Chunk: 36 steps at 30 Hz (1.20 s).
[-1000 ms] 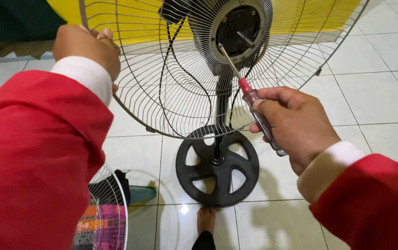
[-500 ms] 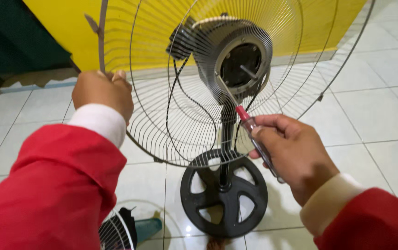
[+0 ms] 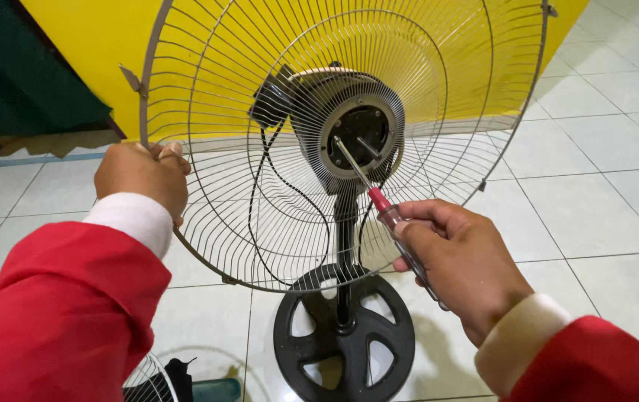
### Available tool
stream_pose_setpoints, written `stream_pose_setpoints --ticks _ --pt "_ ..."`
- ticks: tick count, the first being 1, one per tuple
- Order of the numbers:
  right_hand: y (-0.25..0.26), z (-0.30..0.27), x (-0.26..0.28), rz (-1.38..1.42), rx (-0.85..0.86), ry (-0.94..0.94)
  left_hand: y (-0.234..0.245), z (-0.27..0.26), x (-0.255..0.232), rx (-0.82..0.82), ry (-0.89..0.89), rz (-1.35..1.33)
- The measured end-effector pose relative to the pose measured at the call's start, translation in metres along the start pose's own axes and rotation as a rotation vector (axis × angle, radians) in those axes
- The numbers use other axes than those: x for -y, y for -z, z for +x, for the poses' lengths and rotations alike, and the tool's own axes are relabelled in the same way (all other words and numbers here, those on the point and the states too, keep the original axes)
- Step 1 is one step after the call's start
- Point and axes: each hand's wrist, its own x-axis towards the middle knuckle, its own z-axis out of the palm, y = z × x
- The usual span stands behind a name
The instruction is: The person uses a screwdriver to loosen and remove a metal bracket from the central hub of a standing electric fan. They then wipe the bracket with an orange cloth and reattach it to the fan hub, tightening it back into place.
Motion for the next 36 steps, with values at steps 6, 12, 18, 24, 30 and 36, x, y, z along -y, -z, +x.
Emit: stream_pose_setpoints --ticks 6,12,18,24,30,36 --pt "-0.001 0.008 0.0 0.0 0.021 -0.02 0.004 -0.007 -0.011 0.005 0.05 -0.014" --pt "0.01 0.003 -0.032 0.047 0.03 0.038 -0.006 -0.013 -0.005 -0.037 0.049 0.002" --pt "0.018 0.004 -0.05 0.073 0.044 0.081 -0.005 -0.007 0.002 -0.056 -0.062 0.035" --pt "0.007 0.009 -0.045 0.08 0.061 0.105 -0.002 -0.009 0.002 0.021 -0.084 -0.078" --pt "-0.007 0.032 -0.022 0.064 0.101 0.139 -0.001 -0.004 -0.003 0.024 -0.042 0.012" --pt "-0.008 0.051 -0.014 -0.02 0.145 0.074 0.001 0.007 0.002 0.073 -0.139 -0.037"
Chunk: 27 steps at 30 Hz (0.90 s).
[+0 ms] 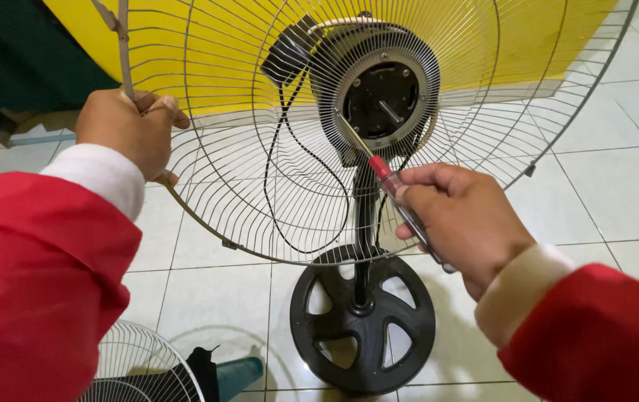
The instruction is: The person uses a screwdriver to loosen and remove a metal bracket from the central hub of a standing electric fan. They then wipe the bracket with an orange cloth and reattach it to the fan hub, tightening it back into place.
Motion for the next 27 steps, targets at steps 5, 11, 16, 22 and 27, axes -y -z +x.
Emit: stream_pose_setpoints --ticks 5,11,16,22,27 --pt "0.001 -0.005 -0.013 0.084 -0.008 -0.002 -0.001 -0.002 0.002 -0.008 -0.017 0.054" --pt "-0.001 -0.012 -0.014 0.045 -0.035 -0.003 -0.001 -0.007 -0.001 -0.03 0.016 0.044" --pt "-0.003 -0.013 -0.004 0.025 -0.063 -0.021 -0.001 -0.007 -0.003 -0.035 0.03 0.024" --pt "-0.01 -0.013 0.007 0.013 -0.068 -0.028 -0.001 -0.003 0.0 -0.025 0.021 0.012" --pt "-0.013 -0.012 0.013 -0.035 -0.085 -0.062 0.001 -0.001 0.002 -0.006 0.009 0.042"
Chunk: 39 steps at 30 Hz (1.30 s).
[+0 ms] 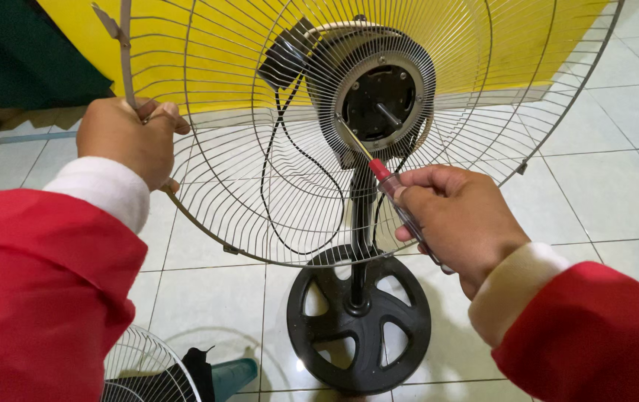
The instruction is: The person uses a screwdriver to loosen and remove a metal bracket from the central hub of a standing electric fan. They then wipe the bracket with an orange cloth and reattach it to the fan hub, tightening it back into place.
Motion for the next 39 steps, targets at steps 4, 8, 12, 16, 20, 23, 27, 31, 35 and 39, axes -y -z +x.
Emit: stream_pose_setpoints --ticks 4,8,12,16,20,23,27,31,35,39 --pt "0.001 0.003 0.003 -0.007 0.015 -0.017 0.0 0.0 -0.002 0.007 0.01 0.006" --pt "-0.001 0.002 0.003 -0.013 0.021 -0.048 0.001 0.001 -0.004 0.004 0.017 0.039" --pt "-0.005 -0.003 0.008 0.121 0.041 -0.049 0.001 -0.001 -0.003 0.009 0.042 0.008" --pt "-0.008 -0.007 0.017 0.152 0.035 -0.142 0.0 0.0 -0.001 0.0 0.026 0.003" --pt "-0.01 -0.008 0.024 0.149 0.052 -0.19 0.0 0.004 0.002 -0.006 -0.027 -0.017" --pt "-0.01 -0.01 0.026 0.116 0.082 -0.176 -0.001 0.004 0.005 -0.011 -0.032 -0.019" --pt "-0.008 -0.011 0.029 0.242 0.095 -0.187 -0.001 0.006 0.004 -0.028 0.0 0.003" --pt "-0.009 -0.008 0.024 0.322 0.112 -0.183 -0.002 0.004 0.003 -0.062 0.02 -0.049" --pt "-0.01 -0.004 0.019 0.376 0.227 -0.108 0.0 0.004 0.005 -0.063 0.015 -0.085" --pt "-0.011 -0.003 0.021 0.389 0.118 -0.223 0.001 0.007 0.007 -0.047 0.04 -0.111"
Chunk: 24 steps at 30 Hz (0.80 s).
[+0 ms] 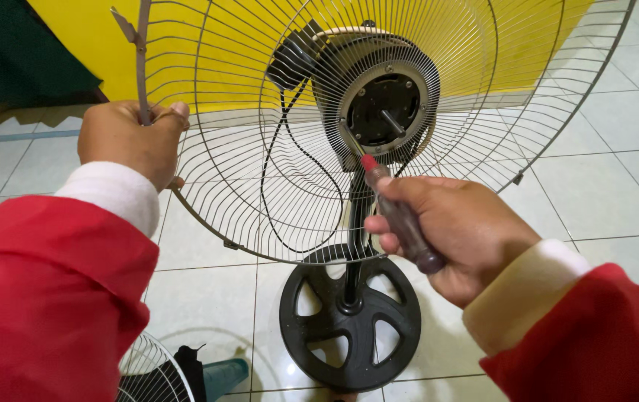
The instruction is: The person uses a screwdriver to loosen and remove a metal bracket from the central hub of a standing electric fan. They then wipe the bracket with an orange cloth and reattach it to the fan hub, tightening it back into place.
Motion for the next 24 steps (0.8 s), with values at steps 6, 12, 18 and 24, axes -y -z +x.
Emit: stream_pose_setpoints --ticks 6,12,18,24 --pt "0.006 -0.005 0.006 -0.184 -0.047 -0.011 -0.001 -0.005 0.004 -0.029 -0.01 -0.037" --pt "0.001 -0.004 0.007 -0.136 0.011 0.012 -0.005 -0.001 0.02 -0.043 -0.044 0.066" --pt "-0.008 -0.007 0.007 -0.146 -0.097 -0.036 -0.011 0.009 0.029 -0.014 -0.065 0.142" --pt "-0.008 -0.006 0.008 -0.218 -0.047 -0.01 -0.01 0.011 0.03 0.037 -0.015 0.123"
